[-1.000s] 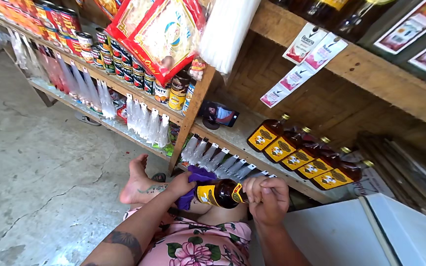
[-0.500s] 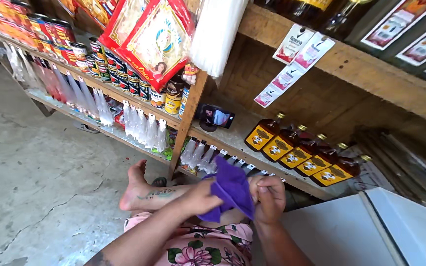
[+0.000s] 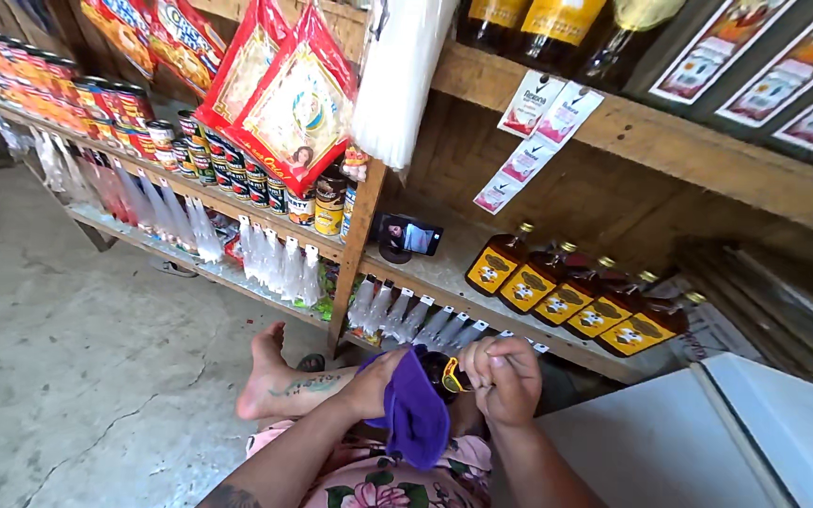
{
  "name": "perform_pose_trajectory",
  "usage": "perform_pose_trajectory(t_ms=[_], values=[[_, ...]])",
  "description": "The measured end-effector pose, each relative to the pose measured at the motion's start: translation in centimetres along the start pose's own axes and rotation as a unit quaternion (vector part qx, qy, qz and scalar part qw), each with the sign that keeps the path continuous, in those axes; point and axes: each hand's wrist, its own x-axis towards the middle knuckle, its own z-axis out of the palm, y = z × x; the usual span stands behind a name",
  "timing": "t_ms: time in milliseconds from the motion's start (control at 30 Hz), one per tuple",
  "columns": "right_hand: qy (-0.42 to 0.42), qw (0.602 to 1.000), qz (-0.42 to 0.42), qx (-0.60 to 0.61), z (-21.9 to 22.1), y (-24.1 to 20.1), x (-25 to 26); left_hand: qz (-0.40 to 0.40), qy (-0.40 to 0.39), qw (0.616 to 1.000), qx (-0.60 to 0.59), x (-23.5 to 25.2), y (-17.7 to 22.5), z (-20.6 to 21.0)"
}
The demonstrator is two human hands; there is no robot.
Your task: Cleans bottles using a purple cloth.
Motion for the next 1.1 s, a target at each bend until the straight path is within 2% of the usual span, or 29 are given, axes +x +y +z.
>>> perform_pose_trajectory(t_ms=[167,433,1100], values=[[-0.003,1.000,0.009,0.006,0.1,0.2,0.3,-0.053,-0.024,0.994,0.091,0.2,-2.1,0.3],[0.005,1.000,0.009,-0.003,0.1,0.3,0.5,-0.054,-0.024,0.987,0.148,0.0,-2.8,0.3],[0.016,1.000,0.013,0.005,-0.1,0.4,0.5,-0.082,-0.029,0.981,0.172,-0.1,-2.4,0.5]])
